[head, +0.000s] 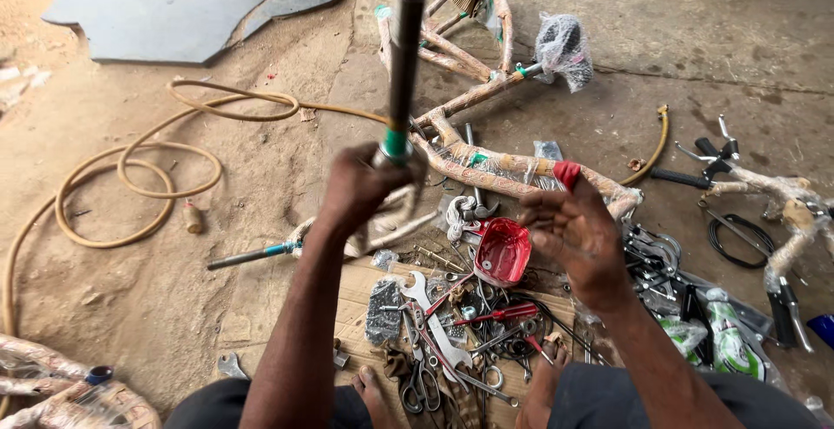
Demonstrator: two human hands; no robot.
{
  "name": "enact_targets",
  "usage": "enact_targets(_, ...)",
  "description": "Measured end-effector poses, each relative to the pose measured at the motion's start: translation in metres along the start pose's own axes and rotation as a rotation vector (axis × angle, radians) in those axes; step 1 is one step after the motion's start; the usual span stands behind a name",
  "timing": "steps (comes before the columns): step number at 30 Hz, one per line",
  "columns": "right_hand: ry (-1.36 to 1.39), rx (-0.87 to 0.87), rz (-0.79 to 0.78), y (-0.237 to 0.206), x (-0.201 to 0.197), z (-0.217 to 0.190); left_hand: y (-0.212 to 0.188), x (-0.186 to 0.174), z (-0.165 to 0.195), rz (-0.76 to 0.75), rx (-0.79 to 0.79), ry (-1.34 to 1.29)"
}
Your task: The person assembles a bicycle frame by tightening bolts on the wrapped frame using a screwdriver and wrench. They then apply red grease to the fork tubes using a brush and their fingers.
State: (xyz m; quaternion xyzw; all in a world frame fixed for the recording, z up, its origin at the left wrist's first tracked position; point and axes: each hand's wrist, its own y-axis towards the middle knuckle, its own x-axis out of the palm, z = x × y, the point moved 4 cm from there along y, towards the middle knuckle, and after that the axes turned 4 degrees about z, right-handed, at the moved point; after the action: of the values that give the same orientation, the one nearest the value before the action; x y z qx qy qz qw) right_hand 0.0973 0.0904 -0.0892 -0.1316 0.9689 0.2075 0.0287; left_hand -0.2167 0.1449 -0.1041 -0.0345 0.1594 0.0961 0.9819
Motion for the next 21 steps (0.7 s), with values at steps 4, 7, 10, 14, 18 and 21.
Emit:
enact_targets(4, 0.158, -0.007, 0.067, -0.011, -0.007, -0.005, -0.058, 0.05, -0.014, -0.224, 0.037, 0.057)
enact_targets(7, 0.179, 0.086, 0.033, -0.021, 0.0, 0.007, -0.084, 0.073, -0.034, -0.342, 0.094, 0.076)
enact_targets(10, 0.117, 0.149, -0.066, -0.032, 0.018, 0.022, -0.1, 0.096, -0.055, -0.386, 0.112, 0.071)
enact_targets(14, 0.319, 0.277, -0.043, -0.036, 0.034, 0.04, -0.109, 0.123, -0.069, -0.38, 0.183, 0.242)
enact_targets(18, 0.394, 0.378, 0.051, -0.027, 0.024, 0.053, -0.118, 0.127, -0.052, -0.139, 0.378, 0.172)
enact_targets(21, 0.447, 0.34, 0.078, -0.02, 0.026, 0.062, -0.127, 0.127, -0.032, 0.024, 0.478, 0.158)
